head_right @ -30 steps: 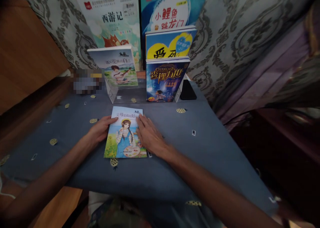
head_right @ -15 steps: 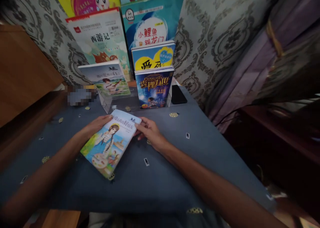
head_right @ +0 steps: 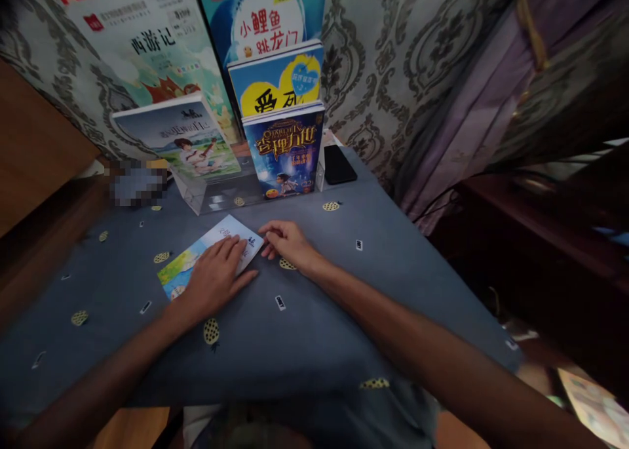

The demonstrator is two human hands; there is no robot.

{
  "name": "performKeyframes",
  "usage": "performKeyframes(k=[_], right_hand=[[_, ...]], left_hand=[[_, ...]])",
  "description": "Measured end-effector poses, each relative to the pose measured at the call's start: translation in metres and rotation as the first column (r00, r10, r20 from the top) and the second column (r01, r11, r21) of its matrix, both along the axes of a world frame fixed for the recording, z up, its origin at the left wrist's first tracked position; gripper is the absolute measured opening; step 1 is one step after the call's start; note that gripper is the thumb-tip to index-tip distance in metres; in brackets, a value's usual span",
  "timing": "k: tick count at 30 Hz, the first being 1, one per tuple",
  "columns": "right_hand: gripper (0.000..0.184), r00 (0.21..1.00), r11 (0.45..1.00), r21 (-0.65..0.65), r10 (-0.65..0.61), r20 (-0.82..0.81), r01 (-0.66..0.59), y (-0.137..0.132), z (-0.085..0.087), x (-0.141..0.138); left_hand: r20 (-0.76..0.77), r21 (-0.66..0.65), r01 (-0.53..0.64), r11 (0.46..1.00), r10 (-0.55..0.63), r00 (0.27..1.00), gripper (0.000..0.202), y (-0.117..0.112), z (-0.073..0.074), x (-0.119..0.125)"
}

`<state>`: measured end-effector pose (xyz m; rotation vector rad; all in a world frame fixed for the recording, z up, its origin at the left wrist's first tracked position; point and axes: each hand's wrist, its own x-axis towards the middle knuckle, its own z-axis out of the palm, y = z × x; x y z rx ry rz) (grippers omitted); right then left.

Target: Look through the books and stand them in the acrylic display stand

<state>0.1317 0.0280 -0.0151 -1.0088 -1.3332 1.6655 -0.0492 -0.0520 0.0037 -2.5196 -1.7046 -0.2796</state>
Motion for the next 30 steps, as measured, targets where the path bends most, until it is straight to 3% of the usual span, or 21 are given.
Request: performKeyframes(k=[5, 12, 21, 25, 30], right_hand=[[0.022, 1.0, 1.0, -0.004, -0.008, 0.015, 0.008, -0.002, 0.001, 0.001], [0.027, 0.999, 1.0, -0.023, 0.011, 0.03, -0.01, -0.002, -0.001, 0.001], [0.025, 0.999, 1.0, -0.013, 0.019, 0.032, -0.019, 0.0, -0.006, 0.001], [0.022, 0.998, 0.999, -0.004, 0.032, 0.046, -0.031, -0.002, -0.003, 0.001], [0.027, 0.997, 0.998, 0.043, 0.047, 0.065, -0.05, -0.002, -0.005, -0.001]], left_hand=[[-0.057, -0.01, -0.034, 0.999, 0.033, 0.998, 0.03, 0.002, 0.005, 0.003], [-0.056, -0.057, -0.1, 0.993, 0.097, 0.994, 0.031, 0.003, 0.025, 0.008], [-0.021, -0.055, -0.085, 0.995, 0.084, 0.996, 0.032, 0.002, 0.02, 0.01], [0.026, -0.044, -0.06, 0.997, 0.061, 0.998, 0.032, 0.005, 0.02, -0.004], [0.005, -0.038, -0.278, 0.96, 0.279, 0.96, 0.036, 0.019, 0.022, -0.045]])
